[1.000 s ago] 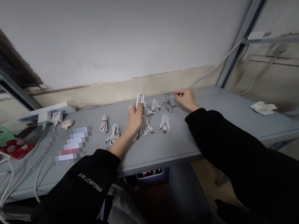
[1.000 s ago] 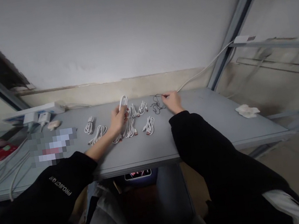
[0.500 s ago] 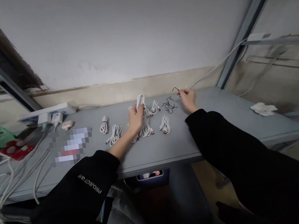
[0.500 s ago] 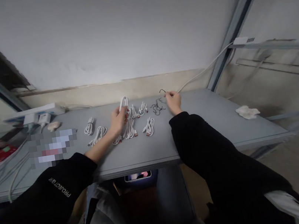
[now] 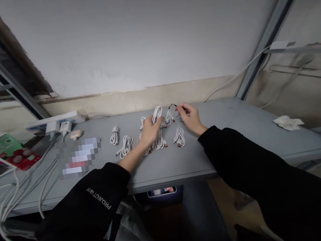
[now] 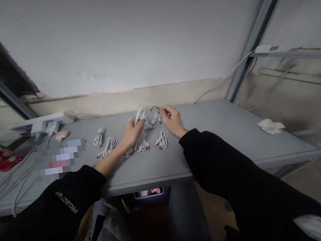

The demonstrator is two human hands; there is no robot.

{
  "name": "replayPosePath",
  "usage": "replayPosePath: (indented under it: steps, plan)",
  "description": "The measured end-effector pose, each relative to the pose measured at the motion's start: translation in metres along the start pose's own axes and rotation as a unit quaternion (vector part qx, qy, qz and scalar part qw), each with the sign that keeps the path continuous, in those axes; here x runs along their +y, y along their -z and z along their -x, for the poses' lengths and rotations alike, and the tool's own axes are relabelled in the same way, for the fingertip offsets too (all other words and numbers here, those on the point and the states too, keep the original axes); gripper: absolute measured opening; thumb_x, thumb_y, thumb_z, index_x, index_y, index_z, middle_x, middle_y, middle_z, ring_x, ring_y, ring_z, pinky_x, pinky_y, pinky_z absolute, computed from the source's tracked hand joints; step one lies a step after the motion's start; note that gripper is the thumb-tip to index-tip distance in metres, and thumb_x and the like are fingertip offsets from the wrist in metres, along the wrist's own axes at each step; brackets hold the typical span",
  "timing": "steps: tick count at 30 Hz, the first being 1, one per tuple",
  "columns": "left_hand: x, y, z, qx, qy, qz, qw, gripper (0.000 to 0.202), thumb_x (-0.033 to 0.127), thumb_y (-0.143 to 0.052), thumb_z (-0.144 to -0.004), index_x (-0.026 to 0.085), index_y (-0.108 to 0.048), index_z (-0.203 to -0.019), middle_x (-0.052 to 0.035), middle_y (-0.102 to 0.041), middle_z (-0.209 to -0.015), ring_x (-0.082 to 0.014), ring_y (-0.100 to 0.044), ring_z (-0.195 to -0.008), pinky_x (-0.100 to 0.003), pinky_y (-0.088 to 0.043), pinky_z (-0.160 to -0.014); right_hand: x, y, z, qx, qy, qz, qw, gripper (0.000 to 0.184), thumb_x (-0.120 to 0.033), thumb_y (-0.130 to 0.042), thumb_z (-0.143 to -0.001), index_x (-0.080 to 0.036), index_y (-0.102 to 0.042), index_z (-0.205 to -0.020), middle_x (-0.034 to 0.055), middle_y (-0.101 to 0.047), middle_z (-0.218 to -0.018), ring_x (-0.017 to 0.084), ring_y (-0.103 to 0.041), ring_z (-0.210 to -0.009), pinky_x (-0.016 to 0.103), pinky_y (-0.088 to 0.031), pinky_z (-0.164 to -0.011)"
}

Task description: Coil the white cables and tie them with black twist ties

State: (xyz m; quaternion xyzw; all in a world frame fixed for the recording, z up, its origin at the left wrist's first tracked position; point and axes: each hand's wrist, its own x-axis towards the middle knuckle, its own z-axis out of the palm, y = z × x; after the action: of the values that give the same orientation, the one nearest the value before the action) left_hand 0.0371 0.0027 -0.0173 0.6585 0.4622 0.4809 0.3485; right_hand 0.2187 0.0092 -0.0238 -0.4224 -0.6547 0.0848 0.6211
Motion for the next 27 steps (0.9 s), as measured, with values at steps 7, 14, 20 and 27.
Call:
replayPosePath:
  steps: [7, 14, 20, 27]
  plan:
    - [0.01, 0.0, 0.009, -0.037, -0.016, -0.075, 0.996, 0.042, 0.059, -0.054, -0.083, 0.019, -0.053, -0.072, -0.0001, -0.052, -0.062, -0.0158, -0.048, -0.062, -0.031, -0.036, -0.062, -0.031, -0.012, 0.02, -0.021, 0.149, -0.019, 0.988, 0.016, -0.031, -0.055, -0.09, -0.019, -0.062, -0.083, 0.0002, -0.06, -0.068, 0.011, -0.051, -0.055, 0.026, -0.043, -0.054]
    - [0.006, 0.001, 0.01, -0.081, -0.114, -0.084, 0.987, 0.032, 0.046, -0.043, -0.092, 0.019, -0.053, -0.08, 0.0, -0.055, -0.07, -0.0167, -0.051, -0.07, -0.031, -0.039, -0.068, -0.028, -0.016, 0.022, -0.035, 0.125, -0.033, 0.991, 0.018, -0.036, -0.056, -0.09, -0.02, -0.065, -0.089, 0.0003, -0.063, -0.069, 0.011, -0.052, -0.054, 0.026, -0.043, -0.05]
    - [0.011, 0.003, 0.012, -0.108, -0.126, -0.045, 0.985, 0.03, 0.033, -0.034, -0.095, 0.02, -0.049, -0.073, 0.0004, -0.049, -0.067, -0.0159, -0.049, -0.069, -0.031, -0.04, -0.07, -0.03, -0.015, 0.022, -0.083, 0.101, -0.06, 0.99, 0.02, -0.036, -0.059, -0.088, -0.02, -0.072, -0.087, 0.003, -0.071, -0.078, 0.013, -0.06, -0.061, 0.027, -0.049, -0.056]
    - [0.012, 0.002, 0.013, -0.106, -0.13, -0.022, 0.985, 0.041, 0.047, -0.028, -0.098, 0.02, -0.051, -0.078, -0.0034, -0.057, -0.074, -0.0192, -0.054, -0.077, -0.035, -0.042, -0.077, -0.027, -0.016, 0.023, -0.051, 0.103, -0.035, 0.993, 0.021, -0.036, -0.062, -0.087, -0.023, -0.076, -0.096, 0.0056, -0.075, -0.089, 0.018, -0.068, -0.076, 0.034, -0.056, -0.07]
